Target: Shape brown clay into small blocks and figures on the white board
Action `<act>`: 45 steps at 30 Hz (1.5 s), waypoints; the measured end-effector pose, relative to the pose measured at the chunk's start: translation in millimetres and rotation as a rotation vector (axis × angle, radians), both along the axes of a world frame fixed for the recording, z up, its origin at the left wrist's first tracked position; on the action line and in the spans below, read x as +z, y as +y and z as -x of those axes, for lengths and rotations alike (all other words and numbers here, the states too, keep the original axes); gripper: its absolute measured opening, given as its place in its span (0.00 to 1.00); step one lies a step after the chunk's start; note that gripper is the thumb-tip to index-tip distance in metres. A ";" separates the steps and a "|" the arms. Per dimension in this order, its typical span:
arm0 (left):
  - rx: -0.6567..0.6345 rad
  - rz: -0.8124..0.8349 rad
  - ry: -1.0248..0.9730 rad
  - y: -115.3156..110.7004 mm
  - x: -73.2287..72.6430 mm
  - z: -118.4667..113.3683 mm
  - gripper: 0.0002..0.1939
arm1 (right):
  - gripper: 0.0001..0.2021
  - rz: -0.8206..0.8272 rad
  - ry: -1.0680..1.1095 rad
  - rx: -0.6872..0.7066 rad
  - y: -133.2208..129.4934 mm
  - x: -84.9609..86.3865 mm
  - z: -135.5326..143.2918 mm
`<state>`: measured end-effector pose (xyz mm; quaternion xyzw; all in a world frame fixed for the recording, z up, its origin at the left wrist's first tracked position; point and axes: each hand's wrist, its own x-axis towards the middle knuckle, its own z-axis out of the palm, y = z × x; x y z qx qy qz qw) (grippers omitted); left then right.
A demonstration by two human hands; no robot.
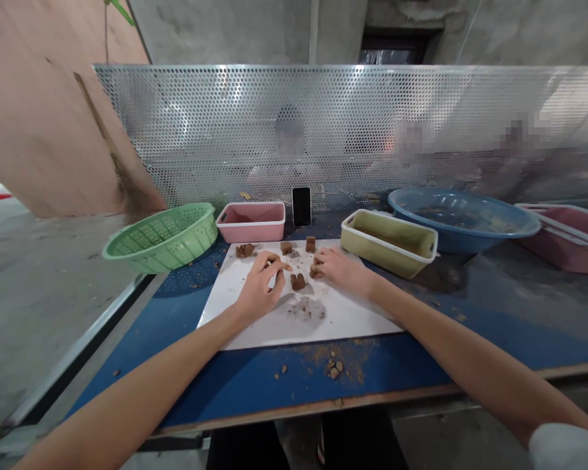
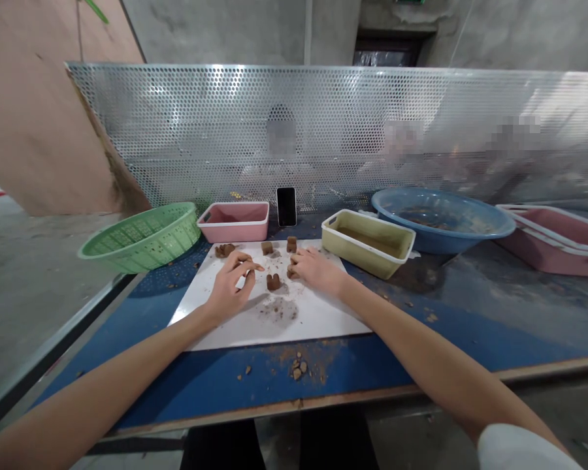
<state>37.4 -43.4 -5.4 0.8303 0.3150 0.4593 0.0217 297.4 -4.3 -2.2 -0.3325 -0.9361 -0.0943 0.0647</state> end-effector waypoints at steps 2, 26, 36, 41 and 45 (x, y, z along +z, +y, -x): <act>-0.001 0.000 -0.003 0.5 -0.7 -0.3 0.12 | 0.09 -0.014 -0.004 0.021 -0.9 -1.4 0.9; -0.035 0.141 0.208 8.3 -6.2 -1.9 0.09 | 0.14 -0.399 0.166 0.226 -33.0 -16.1 12.8; 0.000 0.075 0.387 4.4 -0.8 -1.4 0.13 | 0.15 -0.460 0.145 0.262 -31.6 -23.2 21.9; -0.011 0.068 0.440 7.1 -1.2 0.1 0.18 | 0.14 -0.495 0.183 0.254 -30.4 -24.5 23.2; -0.027 0.074 0.424 10.2 -3.5 -0.3 0.17 | 0.14 -0.497 0.161 0.247 -28.9 -23.9 23.5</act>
